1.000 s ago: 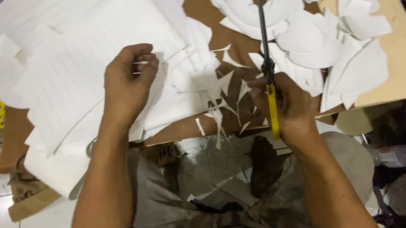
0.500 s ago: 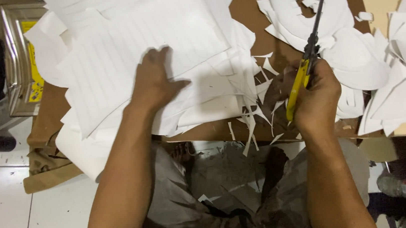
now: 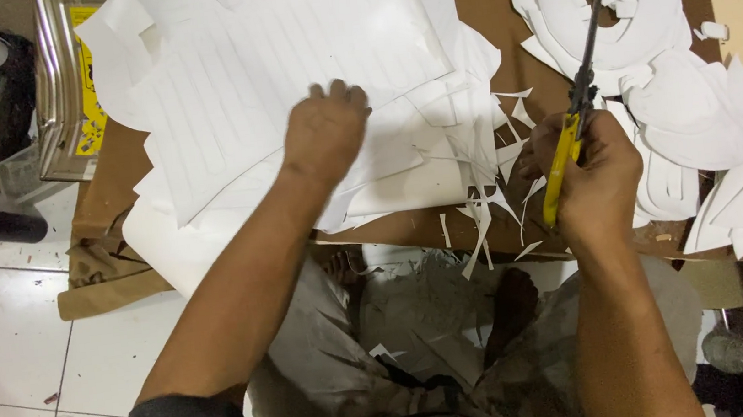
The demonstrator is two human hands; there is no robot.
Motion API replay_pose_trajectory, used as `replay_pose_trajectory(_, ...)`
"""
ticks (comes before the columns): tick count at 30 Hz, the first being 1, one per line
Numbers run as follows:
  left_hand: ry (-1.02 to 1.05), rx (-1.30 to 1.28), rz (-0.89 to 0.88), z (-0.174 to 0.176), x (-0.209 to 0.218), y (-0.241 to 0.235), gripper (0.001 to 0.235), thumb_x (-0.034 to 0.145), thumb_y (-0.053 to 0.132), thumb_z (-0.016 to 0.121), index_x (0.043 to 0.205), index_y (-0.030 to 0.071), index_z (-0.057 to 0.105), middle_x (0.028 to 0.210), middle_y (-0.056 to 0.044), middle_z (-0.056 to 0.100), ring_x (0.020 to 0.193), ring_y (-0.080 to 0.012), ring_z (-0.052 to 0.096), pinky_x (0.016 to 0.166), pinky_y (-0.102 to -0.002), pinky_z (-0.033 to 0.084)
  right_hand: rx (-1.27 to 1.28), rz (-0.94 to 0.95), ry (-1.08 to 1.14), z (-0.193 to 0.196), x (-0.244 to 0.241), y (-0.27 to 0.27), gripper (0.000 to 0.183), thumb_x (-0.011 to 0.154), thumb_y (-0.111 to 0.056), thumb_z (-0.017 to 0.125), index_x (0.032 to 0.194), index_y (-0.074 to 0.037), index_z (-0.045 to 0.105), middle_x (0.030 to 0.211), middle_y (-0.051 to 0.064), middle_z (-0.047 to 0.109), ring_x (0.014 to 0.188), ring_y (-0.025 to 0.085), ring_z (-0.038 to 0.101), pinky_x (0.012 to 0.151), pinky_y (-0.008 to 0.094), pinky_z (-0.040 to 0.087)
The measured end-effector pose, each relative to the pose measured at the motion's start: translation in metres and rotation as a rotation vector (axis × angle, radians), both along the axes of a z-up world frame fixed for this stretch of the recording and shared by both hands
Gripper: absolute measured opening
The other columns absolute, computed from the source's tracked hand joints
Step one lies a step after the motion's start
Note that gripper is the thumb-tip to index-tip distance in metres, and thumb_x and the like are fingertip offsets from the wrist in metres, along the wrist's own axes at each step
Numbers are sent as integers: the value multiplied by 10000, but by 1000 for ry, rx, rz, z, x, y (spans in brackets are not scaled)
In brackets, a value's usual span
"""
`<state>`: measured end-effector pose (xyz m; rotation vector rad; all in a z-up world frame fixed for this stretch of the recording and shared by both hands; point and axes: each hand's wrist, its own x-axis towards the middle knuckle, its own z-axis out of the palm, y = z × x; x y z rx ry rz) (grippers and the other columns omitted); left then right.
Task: The person uses yellow-handled scissors to cut shapes out of white paper sheets. They hold the paper with their left hand and cut with their right, placing the cut pieces onto a pile on the table.
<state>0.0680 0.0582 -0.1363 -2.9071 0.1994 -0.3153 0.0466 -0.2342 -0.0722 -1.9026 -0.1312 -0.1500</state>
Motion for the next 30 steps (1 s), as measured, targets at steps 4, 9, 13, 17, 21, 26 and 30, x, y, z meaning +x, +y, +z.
replay_pose_trajectory(4,-172,80,-46,-21,20,10,68,924,181,687,906,124,655,780,-27,620,708,-205,700,592,-315,551,51,-29,78,9,-2,4,85,1029,0,680,1064,-28,607,947,147,722,705,195,658,605,301,539)
replay_pose_trajectory(9,-268,-903,384,-9,30,35,204,976,51,355,1022,71,552,982,-115,593,745,-376,615,657,-530,487,163,-98,236,19,-3,9,154,1008,48,615,1020,-100,576,1042,92,755,606,164,624,487,297,545)
replay_pose_trajectory(13,-461,-912,263,15,15,18,229,1059,122,354,1031,20,558,954,-102,600,792,-292,572,653,-440,467,189,-60,202,23,-3,12,97,1042,-93,619,984,-108,542,1253,116,760,558,147,609,493,269,548)
replay_pose_trajectory(17,-396,-833,34,5,13,-16,306,852,-68,423,1064,89,577,980,-106,594,820,-351,606,683,-492,498,204,-76,239,23,-5,11,82,1030,-107,652,1026,-112,571,1095,97,714,615,140,624,540,265,567)
replay_pose_trajectory(21,-291,-312,-167,-39,22,-50,263,938,276,789,770,115,667,737,-55,621,660,-236,608,533,-352,484,80,-143,215,-9,7,-1,104,1044,-147,709,1095,-104,629,957,32,676,781,137,639,635,281,572)
replay_pose_trajectory(26,-85,-666,-88,-3,-2,-56,250,947,232,728,836,58,588,807,-92,601,765,-307,570,563,-431,456,-23,-46,213,17,-3,3,126,1042,-94,657,1162,-82,621,1157,97,706,904,176,680,784,283,631)
replay_pose_trajectory(30,323,-849,138,32,-27,-37,404,986,292,642,1306,47,623,1309,-130,663,1217,-342,610,958,-468,526,-170,-63,181,21,-10,-1,108,1082,-178,690,1137,-97,645,972,48,667,837,122,617,649,266,514)
